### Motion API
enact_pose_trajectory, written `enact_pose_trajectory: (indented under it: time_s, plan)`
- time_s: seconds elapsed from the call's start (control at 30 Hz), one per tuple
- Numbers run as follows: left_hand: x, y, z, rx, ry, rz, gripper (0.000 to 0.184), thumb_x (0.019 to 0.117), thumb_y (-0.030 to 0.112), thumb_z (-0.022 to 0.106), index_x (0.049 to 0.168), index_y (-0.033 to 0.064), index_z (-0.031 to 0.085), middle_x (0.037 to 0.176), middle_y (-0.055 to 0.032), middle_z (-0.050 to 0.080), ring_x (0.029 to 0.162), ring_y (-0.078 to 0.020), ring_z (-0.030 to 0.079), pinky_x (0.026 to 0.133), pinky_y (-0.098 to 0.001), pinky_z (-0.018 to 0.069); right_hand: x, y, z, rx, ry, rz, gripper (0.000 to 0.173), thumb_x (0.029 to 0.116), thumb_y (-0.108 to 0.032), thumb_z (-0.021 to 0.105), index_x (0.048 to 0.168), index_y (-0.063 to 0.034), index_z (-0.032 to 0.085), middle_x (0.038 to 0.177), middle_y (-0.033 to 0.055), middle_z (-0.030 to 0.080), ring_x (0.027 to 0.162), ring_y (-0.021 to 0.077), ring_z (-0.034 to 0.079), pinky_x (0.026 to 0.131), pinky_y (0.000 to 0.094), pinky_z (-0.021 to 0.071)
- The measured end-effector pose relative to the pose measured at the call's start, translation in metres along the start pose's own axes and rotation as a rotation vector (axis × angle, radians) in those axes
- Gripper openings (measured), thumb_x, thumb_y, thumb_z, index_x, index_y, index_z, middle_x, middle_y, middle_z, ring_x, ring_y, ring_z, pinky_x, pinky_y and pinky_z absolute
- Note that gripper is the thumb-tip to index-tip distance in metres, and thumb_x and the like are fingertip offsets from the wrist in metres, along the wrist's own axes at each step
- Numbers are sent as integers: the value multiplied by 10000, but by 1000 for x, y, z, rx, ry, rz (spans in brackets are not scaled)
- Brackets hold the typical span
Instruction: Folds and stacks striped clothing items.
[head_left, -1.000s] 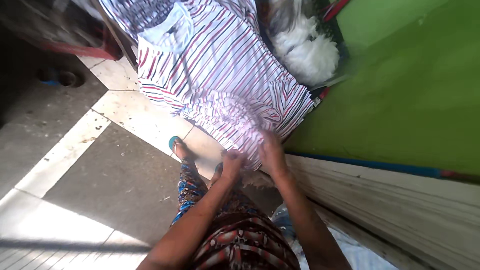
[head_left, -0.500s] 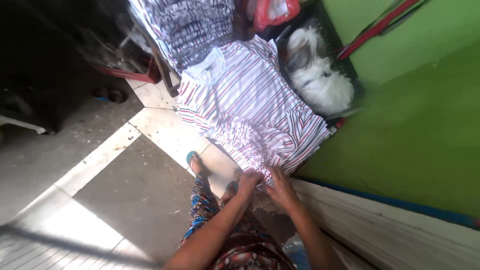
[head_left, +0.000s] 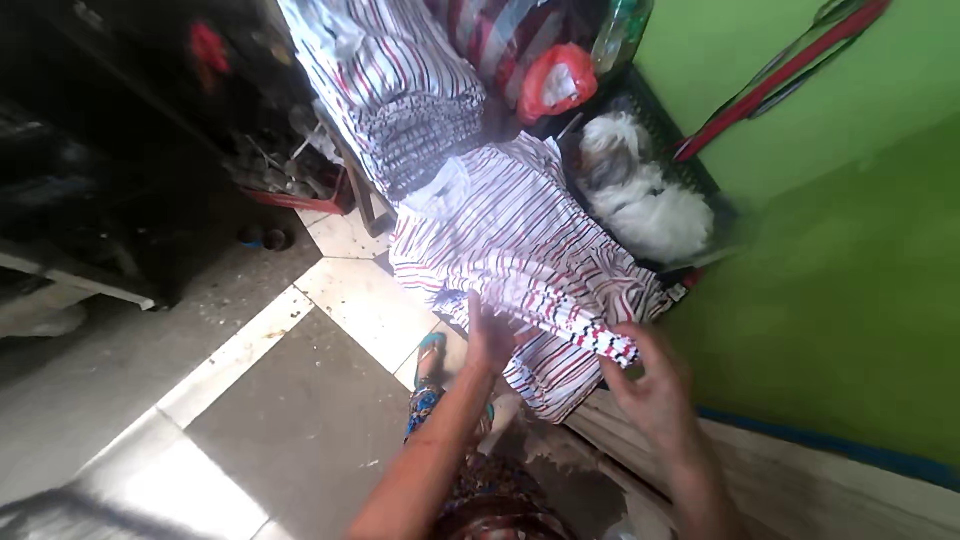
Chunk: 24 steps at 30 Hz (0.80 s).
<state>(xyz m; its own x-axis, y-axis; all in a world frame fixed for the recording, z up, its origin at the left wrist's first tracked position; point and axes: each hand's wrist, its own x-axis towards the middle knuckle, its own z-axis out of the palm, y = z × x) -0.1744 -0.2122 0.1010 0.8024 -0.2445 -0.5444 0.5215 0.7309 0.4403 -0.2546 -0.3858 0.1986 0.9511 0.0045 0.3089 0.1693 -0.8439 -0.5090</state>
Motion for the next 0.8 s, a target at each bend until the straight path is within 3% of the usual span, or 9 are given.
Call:
enact_pose_trajectory:
  time_s: [0.1,0.17,0.23,0.4,0.5,0.57,0.6,0.67,0.8]
  plan:
    - [36,29,13,-96,100,77,587,1060,610,274,1239,138,573,993,-52,709,899,-167,702,775,-392,600,-10,-7,-6,10,61,-28,284,872,-131,648,1077,61,684,1014,230,713,952,293,704,829,378,581]
    - [61,46,8,-214,177,132,415,1077,476,382,1177,129,587,959,-57,692,870,-178,693,749,-409,600,-16,-5,-16,65,122,-3,282,912,-156,644,1101,53,656,1032,197,704,997,169,681,895,260,550]
    - [79,59,1,-339,164,159,409,1081,463,357,1176,133,579,974,-61,700,887,-186,704,757,-429,610,-19,1,-25,101,184,38,312,951,-193,653,1131,61,627,1044,167,698,1011,58,664,916,178,526]
    - [84,87,57,-224,33,266,291,1098,334,408,1182,114,580,978,-53,708,903,-160,707,791,-388,616,-8,0,-53,108,268,273,386,903,-101,658,1180,161,598,1125,243,676,1039,81,652,914,203,522]
    - [54,115,100,-85,-231,445,197,1063,252,501,1128,120,633,997,-29,731,946,-135,713,853,-368,613,-18,-23,-99,77,447,216,411,942,-209,676,1245,57,598,1165,23,690,1104,-67,601,972,147,499]
    - [25,133,126,28,-470,557,205,950,352,692,1059,180,723,986,18,755,932,-78,716,851,-306,610,-33,-31,-124,123,623,135,404,949,-165,699,1315,-64,560,1242,-115,654,1165,-47,592,1005,190,509]
    - [12,141,139,120,-557,611,229,900,423,731,1028,235,758,977,66,761,922,-30,710,845,-257,599,-32,-39,-130,128,710,146,430,929,-131,702,1322,-55,542,1242,-122,639,1157,-48,588,989,182,509]
    - [1,153,164,291,-632,702,183,868,456,745,975,311,768,952,141,754,896,32,689,828,-192,575,-20,-46,-129,101,759,296,490,904,-39,635,1326,129,452,1198,-6,599,1086,-85,574,932,140,498]
    - [12,158,196,415,-742,580,314,898,402,767,1100,168,711,1012,33,749,942,-73,708,867,-289,601,-18,-44,-137,-63,720,392,445,933,-61,626,1275,184,481,1213,57,639,1093,-91,579,933,128,510]
